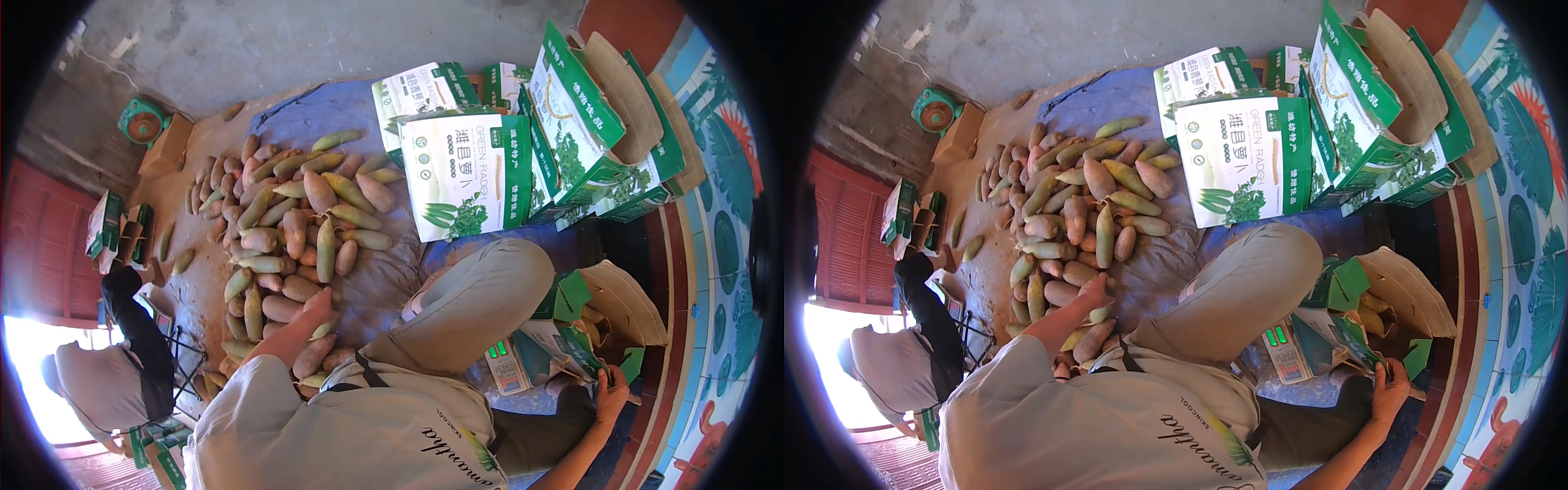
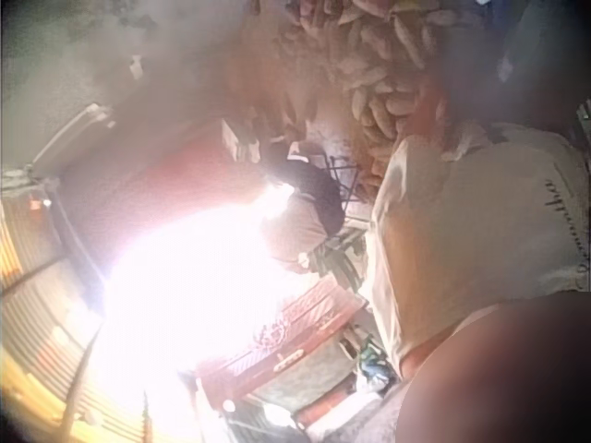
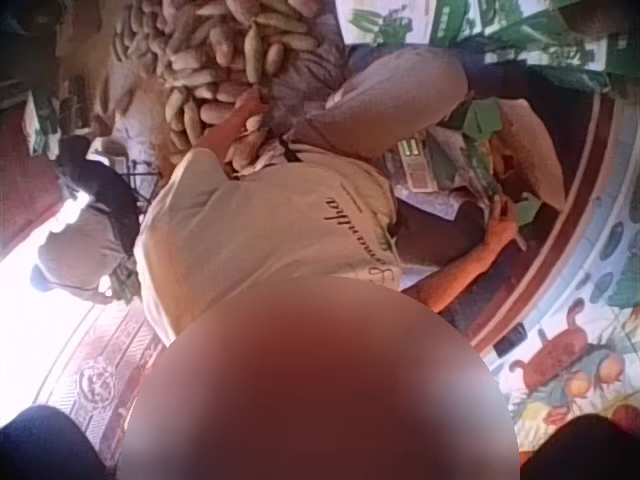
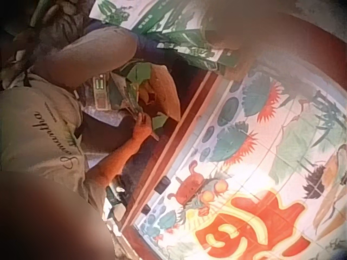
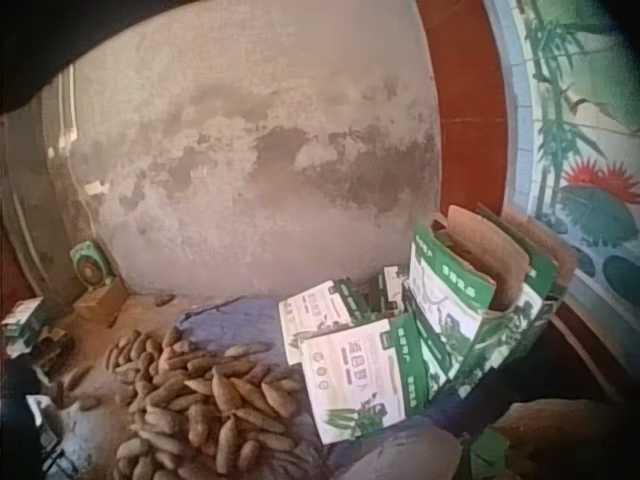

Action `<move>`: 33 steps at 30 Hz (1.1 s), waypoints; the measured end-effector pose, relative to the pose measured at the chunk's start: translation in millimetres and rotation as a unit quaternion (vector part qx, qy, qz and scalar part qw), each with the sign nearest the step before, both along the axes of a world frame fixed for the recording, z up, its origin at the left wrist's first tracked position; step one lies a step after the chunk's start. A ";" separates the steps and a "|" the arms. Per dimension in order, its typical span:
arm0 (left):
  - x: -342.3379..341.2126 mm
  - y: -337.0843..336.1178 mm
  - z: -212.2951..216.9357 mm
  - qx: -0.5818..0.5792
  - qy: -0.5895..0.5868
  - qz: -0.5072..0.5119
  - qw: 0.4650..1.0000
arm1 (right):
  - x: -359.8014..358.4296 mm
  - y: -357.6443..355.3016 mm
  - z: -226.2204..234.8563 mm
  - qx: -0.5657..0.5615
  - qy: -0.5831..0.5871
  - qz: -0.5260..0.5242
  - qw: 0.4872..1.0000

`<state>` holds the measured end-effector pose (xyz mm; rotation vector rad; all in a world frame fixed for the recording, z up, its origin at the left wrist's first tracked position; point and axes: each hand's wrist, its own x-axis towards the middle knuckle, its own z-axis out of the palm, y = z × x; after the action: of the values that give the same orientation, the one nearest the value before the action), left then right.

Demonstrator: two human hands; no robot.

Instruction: Picking up radishes from a pile, weighing them, and placing them into cardboard boxes.

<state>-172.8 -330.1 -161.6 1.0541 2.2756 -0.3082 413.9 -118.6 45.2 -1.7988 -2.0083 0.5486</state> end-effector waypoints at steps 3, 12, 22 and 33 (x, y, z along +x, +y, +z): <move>0.1 46.0 14.6 0.094 -0.052 0.074 0.992 | 2.8 -0.8 -3.5 0.020 -0.017 0.002 1.000; 62.3 185.0 157.9 0.625 -0.222 0.132 0.737 | 0.5 -11.0 8.1 0.059 -0.053 0.023 0.997; 186.1 261.4 287.1 0.594 -0.557 0.112 0.570 | 10.5 -14.5 5.0 0.074 -0.038 0.015 0.996; 339.1 290.5 247.4 0.339 -0.638 0.034 0.690 | 18.6 -15.7 -0.9 0.058 -0.013 0.023 0.998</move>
<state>166.3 -39.5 85.8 0.9676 1.0377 1.0901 432.4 -134.3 44.4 -1.7035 -2.0583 0.4158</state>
